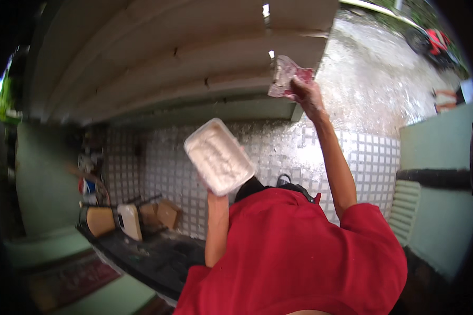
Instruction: Applying putty or filler to cracks in a wall using a putty knife.
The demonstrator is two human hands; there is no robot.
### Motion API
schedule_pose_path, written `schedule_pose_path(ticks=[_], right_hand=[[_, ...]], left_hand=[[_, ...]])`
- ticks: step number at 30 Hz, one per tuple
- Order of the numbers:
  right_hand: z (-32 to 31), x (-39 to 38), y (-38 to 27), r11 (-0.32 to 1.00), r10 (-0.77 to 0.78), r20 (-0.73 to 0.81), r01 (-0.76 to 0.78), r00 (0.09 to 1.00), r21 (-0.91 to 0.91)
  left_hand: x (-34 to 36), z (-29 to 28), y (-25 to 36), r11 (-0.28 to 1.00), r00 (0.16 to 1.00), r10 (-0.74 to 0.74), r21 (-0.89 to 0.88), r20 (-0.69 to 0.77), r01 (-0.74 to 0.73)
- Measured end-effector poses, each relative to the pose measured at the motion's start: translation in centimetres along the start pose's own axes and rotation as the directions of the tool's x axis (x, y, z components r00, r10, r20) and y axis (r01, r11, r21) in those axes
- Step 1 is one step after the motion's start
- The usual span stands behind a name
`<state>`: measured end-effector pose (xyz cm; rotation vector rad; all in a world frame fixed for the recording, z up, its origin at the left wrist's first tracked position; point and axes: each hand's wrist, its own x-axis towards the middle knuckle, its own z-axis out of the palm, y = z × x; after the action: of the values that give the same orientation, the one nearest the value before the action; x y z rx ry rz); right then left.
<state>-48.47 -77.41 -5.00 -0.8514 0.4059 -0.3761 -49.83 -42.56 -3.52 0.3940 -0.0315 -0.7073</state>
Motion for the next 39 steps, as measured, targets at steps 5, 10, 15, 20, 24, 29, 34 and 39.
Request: schedule_pose_path(ticks=[5,10,15,20,24,29,34,39], right_hand=[[2.8,-6.7,-4.1,0.996,-0.048,0.057,0.043,0.997,0.08],[5.9,-10.2,-6.7,0.984,-0.011,0.091,0.027,0.996,-0.177],[8.9,-10.1,-6.8,0.922,0.043,0.046,-0.021,0.998,-0.386],[12.7,-8.5,-6.7,0.798,0.101,0.146,0.008,0.984,-0.602],[15.1,-6.9,-6.5,0.689,0.097,0.128,0.027,0.987,-0.724],[14.7,-5.4,-5.5,0.586,0.066,0.14,0.075,0.988,-0.807],[12.4,-3.9,-3.7,0.431,0.09,0.093,0.045,0.992,-0.901],[10.5,-2.5,-3.1,0.515,0.183,0.066,-0.039,0.981,-0.856]], left_hand=[[3.5,0.0,-1.7,0.992,0.997,-0.053,-0.115,-0.054,0.046],[7.2,3.3,-3.3,0.996,0.999,0.015,-0.091,0.05,-0.01],[9.5,4.0,-3.0,0.958,0.985,-0.089,-0.257,0.145,0.125],[13.0,6.2,-2.1,0.942,0.939,-0.203,-0.206,0.276,0.265],[14.4,7.0,-0.3,0.949,0.947,-0.246,-0.146,0.206,0.278],[15.6,5.8,-0.1,0.945,0.935,-0.301,-0.071,0.189,0.319],[16.6,5.6,-0.2,0.928,0.924,-0.328,-0.118,0.196,0.354],[18.0,4.6,-0.8,0.934,0.921,-0.356,0.019,0.16,0.358]])
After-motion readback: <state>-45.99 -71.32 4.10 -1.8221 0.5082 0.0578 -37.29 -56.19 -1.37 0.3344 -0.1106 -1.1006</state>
